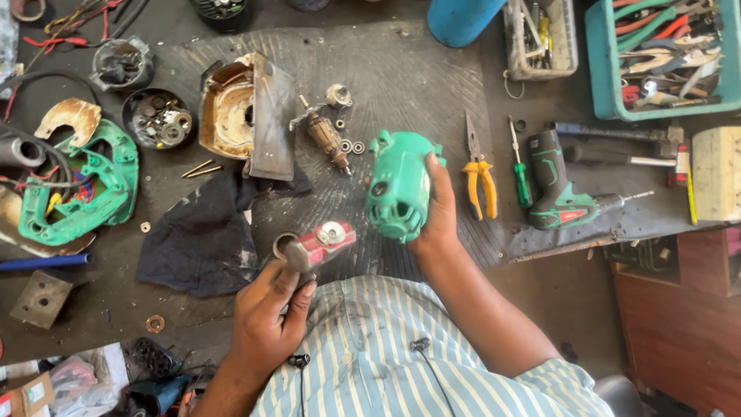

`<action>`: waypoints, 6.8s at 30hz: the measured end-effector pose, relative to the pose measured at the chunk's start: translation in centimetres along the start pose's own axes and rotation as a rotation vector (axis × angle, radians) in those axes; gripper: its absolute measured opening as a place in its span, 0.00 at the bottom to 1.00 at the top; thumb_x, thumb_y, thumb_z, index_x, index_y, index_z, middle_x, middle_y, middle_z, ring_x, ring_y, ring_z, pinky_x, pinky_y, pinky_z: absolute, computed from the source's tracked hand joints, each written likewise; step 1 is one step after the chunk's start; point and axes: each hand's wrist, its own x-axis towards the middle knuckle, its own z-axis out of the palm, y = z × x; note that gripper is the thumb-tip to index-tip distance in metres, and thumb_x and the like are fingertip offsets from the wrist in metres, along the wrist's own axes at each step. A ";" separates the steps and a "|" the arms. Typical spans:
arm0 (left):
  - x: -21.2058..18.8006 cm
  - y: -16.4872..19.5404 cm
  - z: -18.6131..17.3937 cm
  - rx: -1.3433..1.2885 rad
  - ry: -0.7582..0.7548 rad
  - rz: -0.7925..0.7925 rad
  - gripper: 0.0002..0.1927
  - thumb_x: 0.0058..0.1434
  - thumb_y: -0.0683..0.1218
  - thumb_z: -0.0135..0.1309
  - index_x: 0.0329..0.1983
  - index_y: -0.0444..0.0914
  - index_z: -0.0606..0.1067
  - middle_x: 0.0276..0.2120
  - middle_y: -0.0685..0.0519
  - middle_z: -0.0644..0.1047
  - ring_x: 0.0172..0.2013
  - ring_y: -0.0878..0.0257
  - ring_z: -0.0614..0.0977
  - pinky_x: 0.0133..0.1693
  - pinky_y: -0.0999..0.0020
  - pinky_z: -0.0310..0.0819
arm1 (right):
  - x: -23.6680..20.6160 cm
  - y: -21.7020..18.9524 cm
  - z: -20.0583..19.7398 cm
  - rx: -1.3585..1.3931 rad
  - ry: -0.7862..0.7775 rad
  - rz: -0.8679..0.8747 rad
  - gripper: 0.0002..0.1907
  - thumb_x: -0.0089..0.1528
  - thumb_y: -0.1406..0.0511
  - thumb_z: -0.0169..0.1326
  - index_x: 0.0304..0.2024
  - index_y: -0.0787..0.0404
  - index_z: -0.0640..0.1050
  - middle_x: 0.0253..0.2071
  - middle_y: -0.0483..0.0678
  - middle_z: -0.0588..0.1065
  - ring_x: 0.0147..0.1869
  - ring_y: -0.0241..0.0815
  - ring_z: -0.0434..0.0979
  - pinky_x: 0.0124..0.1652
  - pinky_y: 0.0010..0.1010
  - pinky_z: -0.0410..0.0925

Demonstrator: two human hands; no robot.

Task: The person reassembles a green angle grinder at a workbench. They fit the armature into the housing, tap components into place with a mallet, press a bearing and carbon-brush holder by hand, and align the housing halves while handling small screws and parts from the bench.

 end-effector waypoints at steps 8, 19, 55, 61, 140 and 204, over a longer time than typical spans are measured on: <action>2.2 3.0 -0.3 0.076 -0.100 0.287 0.36 0.62 0.41 0.59 0.71 0.60 0.65 0.45 0.50 0.77 0.38 0.54 0.82 0.37 0.62 0.78 | 0.1 -1.0 1.0 0.254 -0.075 0.172 0.43 0.60 0.47 0.62 0.66 0.68 0.67 0.56 0.61 0.74 0.54 0.57 0.79 0.56 0.46 0.75; 3.4 4.1 -0.4 0.058 -0.153 0.240 0.20 0.55 0.47 0.66 0.50 0.44 0.75 0.36 0.51 0.77 0.28 0.56 0.81 0.30 0.62 0.75 | -0.3 -2.4 2.4 0.091 -0.020 0.061 0.42 0.59 0.47 0.62 0.66 0.65 0.67 0.55 0.59 0.75 0.53 0.57 0.80 0.53 0.46 0.75; 5.2 3.9 -1.8 -0.013 -0.160 0.357 0.26 0.45 0.50 0.69 0.47 0.40 0.76 0.34 0.49 0.77 0.27 0.54 0.82 0.30 0.63 0.76 | -0.7 -0.7 1.5 0.244 -0.089 0.176 0.41 0.62 0.48 0.60 0.68 0.65 0.66 0.58 0.58 0.74 0.56 0.55 0.78 0.57 0.46 0.75; 5.1 3.0 -1.3 0.242 -0.115 0.534 0.24 0.46 0.44 0.67 0.48 0.46 0.76 0.37 0.46 0.78 0.29 0.52 0.81 0.30 0.62 0.75 | -0.4 -1.2 1.1 0.216 -0.151 0.172 0.41 0.62 0.45 0.59 0.67 0.64 0.66 0.56 0.60 0.74 0.54 0.56 0.79 0.54 0.45 0.75; 6.4 -15.6 -19.9 0.777 -0.195 -0.216 0.07 0.59 0.49 0.60 0.39 0.43 0.81 0.35 0.48 0.78 0.35 0.48 0.83 0.34 0.52 0.77 | -12.5 9.3 5.0 -1.309 -0.012 -1.279 0.30 0.66 0.64 0.61 0.66 0.62 0.63 0.65 0.56 0.65 0.73 0.51 0.68 0.73 0.42 0.61; 3.5 2.3 -0.1 -0.340 -0.043 -0.356 0.13 0.56 0.39 0.67 0.44 0.38 0.79 0.37 0.52 0.83 0.37 0.68 0.83 0.41 0.73 0.80 | -13.2 -4.8 -3.2 -1.175 -0.335 -0.815 0.13 0.59 0.74 0.64 0.46 0.66 0.80 0.44 0.53 0.81 0.50 0.43 0.82 0.51 0.33 0.74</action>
